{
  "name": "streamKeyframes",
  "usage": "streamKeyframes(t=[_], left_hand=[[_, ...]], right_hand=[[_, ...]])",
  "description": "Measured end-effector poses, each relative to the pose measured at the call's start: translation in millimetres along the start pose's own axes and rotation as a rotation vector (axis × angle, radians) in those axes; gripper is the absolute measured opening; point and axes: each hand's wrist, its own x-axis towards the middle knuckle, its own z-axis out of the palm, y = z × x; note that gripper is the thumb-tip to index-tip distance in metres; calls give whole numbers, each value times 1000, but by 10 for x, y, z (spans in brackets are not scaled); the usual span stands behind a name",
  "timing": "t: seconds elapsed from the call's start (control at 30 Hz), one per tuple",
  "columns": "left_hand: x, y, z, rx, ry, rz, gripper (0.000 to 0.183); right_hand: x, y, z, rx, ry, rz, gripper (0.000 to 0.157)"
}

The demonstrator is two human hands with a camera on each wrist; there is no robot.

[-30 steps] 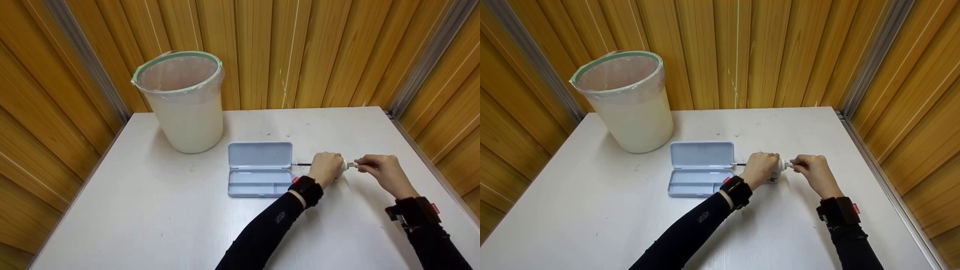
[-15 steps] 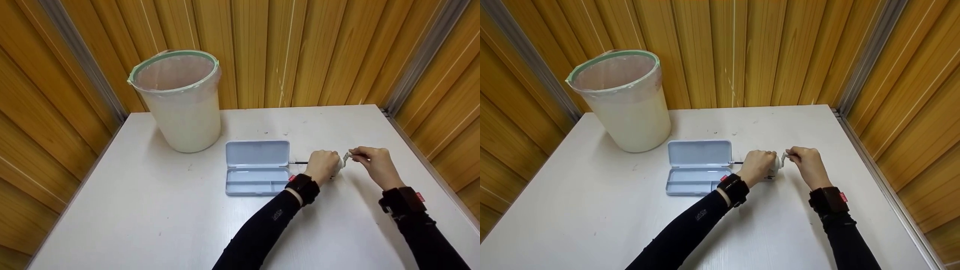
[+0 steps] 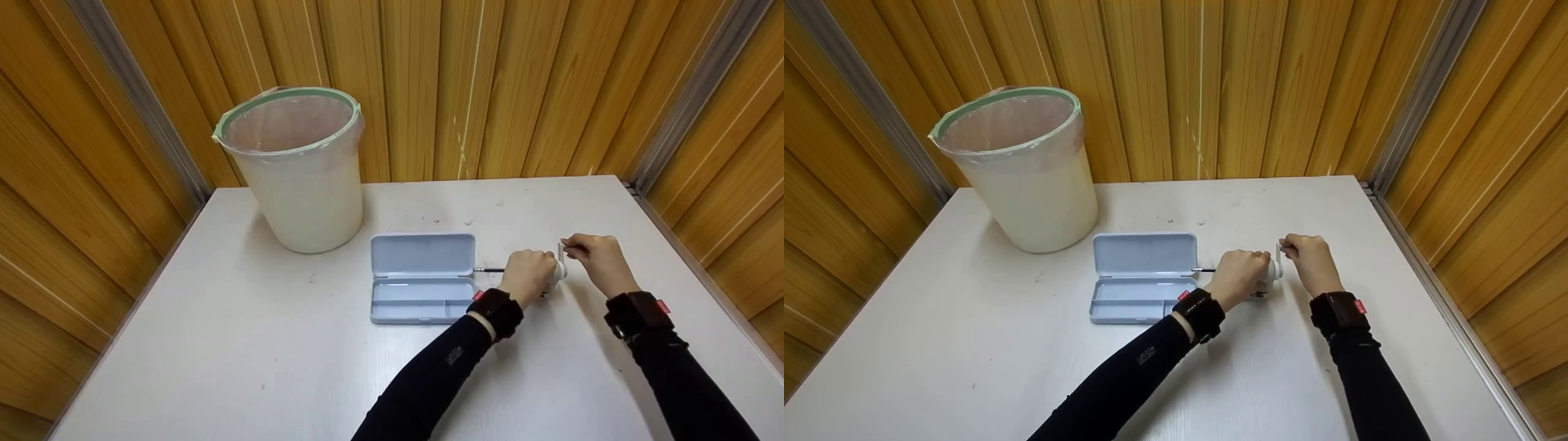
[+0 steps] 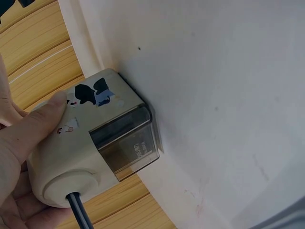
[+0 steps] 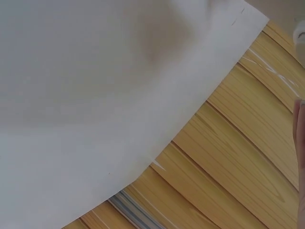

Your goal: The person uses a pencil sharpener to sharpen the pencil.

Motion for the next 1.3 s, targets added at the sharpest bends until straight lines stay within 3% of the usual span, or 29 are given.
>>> streamKeyframes(t=[0.53,0.8,1.03,1.3], left_hand=[[-4,-13,5,-11,11,-8,14],[-20,-11,-6,22,-18,0,20],[-21,-9,6,11,-15,10,17],[-16,-30,-8,17,16,8,10]], right_hand=[[60,63,68,-45,-130,32,5],[124,89,50,-27,-275,93,4],[143,107,52,-5,-329,133,4],[45,144,121,34,-535,154,11]])
